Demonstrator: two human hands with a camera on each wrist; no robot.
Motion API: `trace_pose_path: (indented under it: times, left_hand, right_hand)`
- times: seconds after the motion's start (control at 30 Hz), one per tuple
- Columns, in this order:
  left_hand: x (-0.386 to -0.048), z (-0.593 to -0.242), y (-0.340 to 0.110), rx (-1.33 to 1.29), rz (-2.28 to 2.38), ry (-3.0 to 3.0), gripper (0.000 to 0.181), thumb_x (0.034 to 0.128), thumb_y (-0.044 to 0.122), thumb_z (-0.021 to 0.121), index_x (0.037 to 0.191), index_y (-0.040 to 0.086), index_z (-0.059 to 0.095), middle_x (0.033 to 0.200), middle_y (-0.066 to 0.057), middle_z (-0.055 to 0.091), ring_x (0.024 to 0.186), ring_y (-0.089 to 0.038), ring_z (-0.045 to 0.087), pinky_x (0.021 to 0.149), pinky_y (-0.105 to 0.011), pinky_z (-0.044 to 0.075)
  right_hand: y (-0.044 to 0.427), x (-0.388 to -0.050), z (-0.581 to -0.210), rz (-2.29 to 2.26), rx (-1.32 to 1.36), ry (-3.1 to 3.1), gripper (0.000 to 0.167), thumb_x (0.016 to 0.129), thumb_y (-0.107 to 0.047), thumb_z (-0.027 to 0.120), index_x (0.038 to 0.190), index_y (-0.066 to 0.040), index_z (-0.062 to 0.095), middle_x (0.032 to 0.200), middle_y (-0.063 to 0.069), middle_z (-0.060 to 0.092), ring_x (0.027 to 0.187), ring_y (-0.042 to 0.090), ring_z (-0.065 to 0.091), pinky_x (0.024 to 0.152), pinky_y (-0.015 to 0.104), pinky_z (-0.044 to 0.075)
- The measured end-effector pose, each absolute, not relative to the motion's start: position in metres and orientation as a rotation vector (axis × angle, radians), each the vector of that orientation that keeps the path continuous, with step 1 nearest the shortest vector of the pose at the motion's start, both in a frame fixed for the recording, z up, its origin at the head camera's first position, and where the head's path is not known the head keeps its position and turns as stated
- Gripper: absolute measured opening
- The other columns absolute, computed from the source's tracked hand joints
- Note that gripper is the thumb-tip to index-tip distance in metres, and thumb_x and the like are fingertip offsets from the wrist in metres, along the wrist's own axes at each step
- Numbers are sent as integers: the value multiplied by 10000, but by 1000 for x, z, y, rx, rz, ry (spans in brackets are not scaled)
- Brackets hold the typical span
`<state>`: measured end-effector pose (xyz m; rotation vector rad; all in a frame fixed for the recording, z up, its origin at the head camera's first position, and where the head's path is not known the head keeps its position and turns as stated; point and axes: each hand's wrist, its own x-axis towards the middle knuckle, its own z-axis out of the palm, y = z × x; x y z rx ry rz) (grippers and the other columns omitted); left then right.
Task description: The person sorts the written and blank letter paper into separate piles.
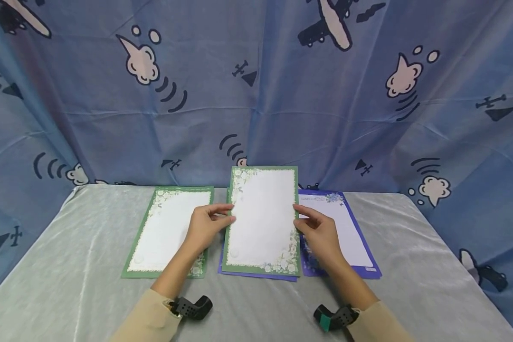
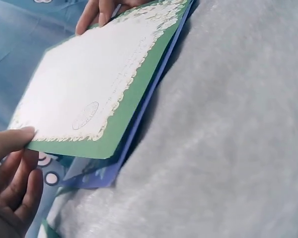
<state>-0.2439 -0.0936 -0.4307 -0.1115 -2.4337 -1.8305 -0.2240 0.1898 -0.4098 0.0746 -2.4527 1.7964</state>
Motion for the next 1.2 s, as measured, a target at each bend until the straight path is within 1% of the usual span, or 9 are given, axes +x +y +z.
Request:
trace_pose_path:
  times: [0.13, 0.27, 0.37, 0.57, 0.73, 0.83, 0.93, 1.1, 1.2]
  left_hand:
    - [-241, -422, -94, -116, -1796, -2457, 309, 872, 146, 796, 1179, 154, 764, 1068, -107, 751, 878, -183, 700, 674, -261, 521]
    - [-238, -409, -96, -125, -1769, -2452, 304, 874, 141, 793, 1177, 156, 766, 1058, -108, 745, 874, -183, 700, 712, -266, 545]
    - [-235, -399, -98, -146, -1771, -2437, 306, 882, 150, 786, 1187, 158, 762, 1074, -115, 740, 874, -171, 700, 724, -260, 548]
    - [-229, -383, -109, -180, -1717, -2440, 311, 901, 152, 767, 1212, 147, 750, 1100, -132, 722, 830, -144, 673, 657, -265, 491]
    - [-226, -371, -121, -191, -1642, -2435, 306, 921, 156, 746, 1227, 137, 743, 1096, -144, 729, 819, -122, 663, 684, -245, 510]
    - [-224, -364, -129, -173, -1614, -2409, 302, 927, 151, 737, 1228, 125, 742, 1090, -155, 731, 806, -94, 655, 671, -229, 498]
    - [-222, -356, -138, -144, -1579, -2398, 302, 927, 152, 737, 1228, 125, 743, 1083, -157, 728, 792, -59, 645, 660, -224, 486]
    - [-217, -342, -150, -118, -1516, -2408, 301, 930, 164, 735, 1229, 130, 743, 1078, -145, 733, 776, -23, 643, 655, -215, 485]
    - [-215, -336, -155, -109, -1488, -2412, 296, 932, 161, 732, 1227, 133, 745, 1070, -140, 734, 766, -29, 639, 644, -209, 480]
  right_hand:
    - [191, -222, -405, 1813, 109, -2463, 403, 971, -61, 656, 1373, -76, 634, 1389, 145, 629, 946, 50, 653, 797, 158, 542]
    - [192, -219, -397, 1797, 125, -2505, 413, 972, -80, 659, 1384, -88, 627, 1298, 209, 666, 813, 51, 636, 762, 227, 561]
    - [192, -218, -389, 1777, 144, -2523, 419, 971, -80, 661, 1388, -92, 623, 1218, 246, 689, 767, 63, 636, 758, 261, 571]
    - [187, -217, -374, 1685, 247, -2566, 427, 983, -104, 651, 1407, -116, 609, 1194, 208, 711, 819, 54, 670, 811, 258, 573]
    - [174, -219, -359, 1707, 281, -2560, 438, 974, -101, 662, 1409, -125, 610, 1293, 175, 676, 808, 54, 667, 791, 241, 578]
    - [165, -220, -351, 1771, 318, -2520, 455, 964, -94, 674, 1413, -110, 603, 1373, 159, 628, 823, 41, 665, 778, 211, 577]
    - [155, -221, -345, 1820, 344, -2483, 467, 955, -83, 684, 1414, -108, 601, 1405, 135, 606, 829, 37, 666, 769, 206, 581]
    - [139, -221, -337, 1781, 369, -2466, 460, 943, -52, 688, 1395, -102, 619, 1343, 148, 616, 846, 100, 684, 766, 243, 599]
    - [129, -220, -334, 1723, 382, -2486, 455, 940, -44, 684, 1387, -109, 629, 1305, 163, 607, 871, 175, 706, 775, 305, 608]
